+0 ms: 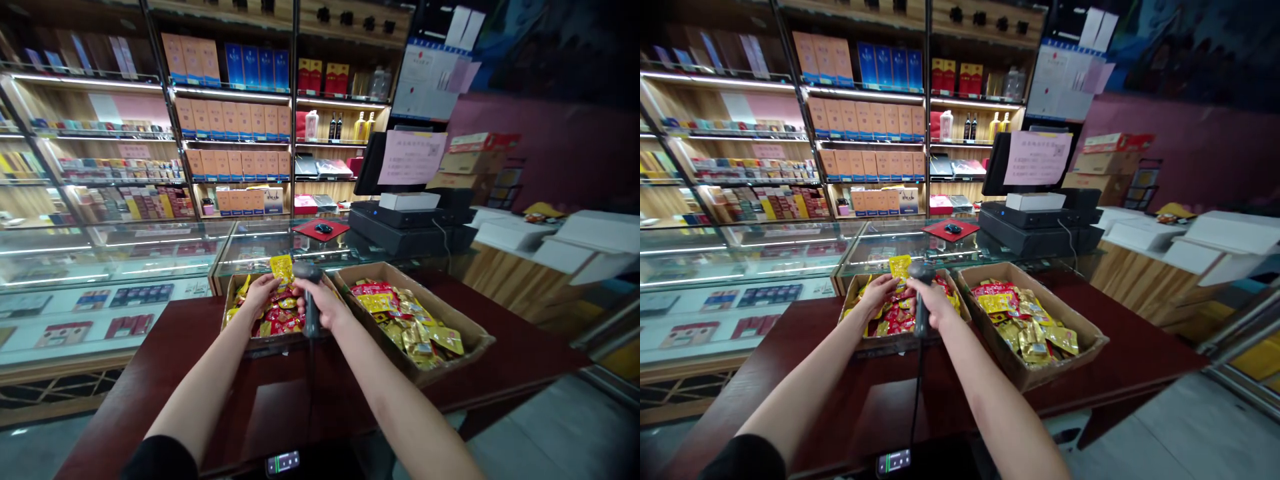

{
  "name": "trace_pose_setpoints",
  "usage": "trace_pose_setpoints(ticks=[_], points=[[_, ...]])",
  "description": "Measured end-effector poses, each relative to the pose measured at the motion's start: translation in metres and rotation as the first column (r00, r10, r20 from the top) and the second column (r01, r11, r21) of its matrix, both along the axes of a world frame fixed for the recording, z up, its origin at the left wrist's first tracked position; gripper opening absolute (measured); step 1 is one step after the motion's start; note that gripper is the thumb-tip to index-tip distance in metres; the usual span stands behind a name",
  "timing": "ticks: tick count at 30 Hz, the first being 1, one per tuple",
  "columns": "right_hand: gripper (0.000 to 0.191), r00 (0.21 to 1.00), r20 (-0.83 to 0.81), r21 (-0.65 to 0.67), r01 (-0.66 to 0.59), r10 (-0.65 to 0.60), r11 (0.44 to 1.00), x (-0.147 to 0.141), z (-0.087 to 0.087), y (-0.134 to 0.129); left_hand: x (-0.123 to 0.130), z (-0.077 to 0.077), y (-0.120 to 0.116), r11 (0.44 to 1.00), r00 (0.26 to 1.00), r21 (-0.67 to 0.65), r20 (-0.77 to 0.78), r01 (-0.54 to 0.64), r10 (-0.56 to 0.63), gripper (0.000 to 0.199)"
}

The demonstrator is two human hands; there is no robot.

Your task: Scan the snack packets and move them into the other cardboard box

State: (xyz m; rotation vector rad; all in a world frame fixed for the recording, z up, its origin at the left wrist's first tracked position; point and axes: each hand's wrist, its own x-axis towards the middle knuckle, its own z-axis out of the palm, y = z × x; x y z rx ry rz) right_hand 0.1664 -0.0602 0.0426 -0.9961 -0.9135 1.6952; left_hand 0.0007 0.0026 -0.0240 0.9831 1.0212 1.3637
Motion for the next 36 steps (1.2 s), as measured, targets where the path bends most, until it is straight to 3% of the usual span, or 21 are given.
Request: trace_pose_setpoints(ticks=[2,6,12,21,36], points=[[0.016,0.992,0.121,0.061,-0.047,0.040,0.997,-0.010,-0.003,-0.020,0.000,-0.001,0.000,0.999,0.999,0.006,0.011,0.050,-0.050,0.043],[0.020,0.981,0.193,0.174,-0.016,-0.018,0.985,-0.025,-0.019,-0.054,-0.001,0.001,-0.005,0.996,0.997,-0.025,0.015,0.082,-0.082,0.042],[0.027,0.981,0.193,0.117,-0.009,-0.014,0.993,-0.031,-0.043,-0.082,-0.007,0.004,-0.008,0.997,0.998,-0.049,0.031,0.062,-0.060,0.037],[0.042,0.970,0.215,0.245,0.059,-0.113,0.968,-0.032,-0.055,-0.084,-0.007,0.003,-0.008,0.997,0.995,-0.041,0.078,0.060,-0.057,0.038],[0.038,0.949,0.309,0.239,-0.023,-0.054,0.971,-0.032,-0.052,-0.086,-0.007,0.001,-0.006,0.995,0.992,-0.046,0.089,0.088,-0.084,0.033]])
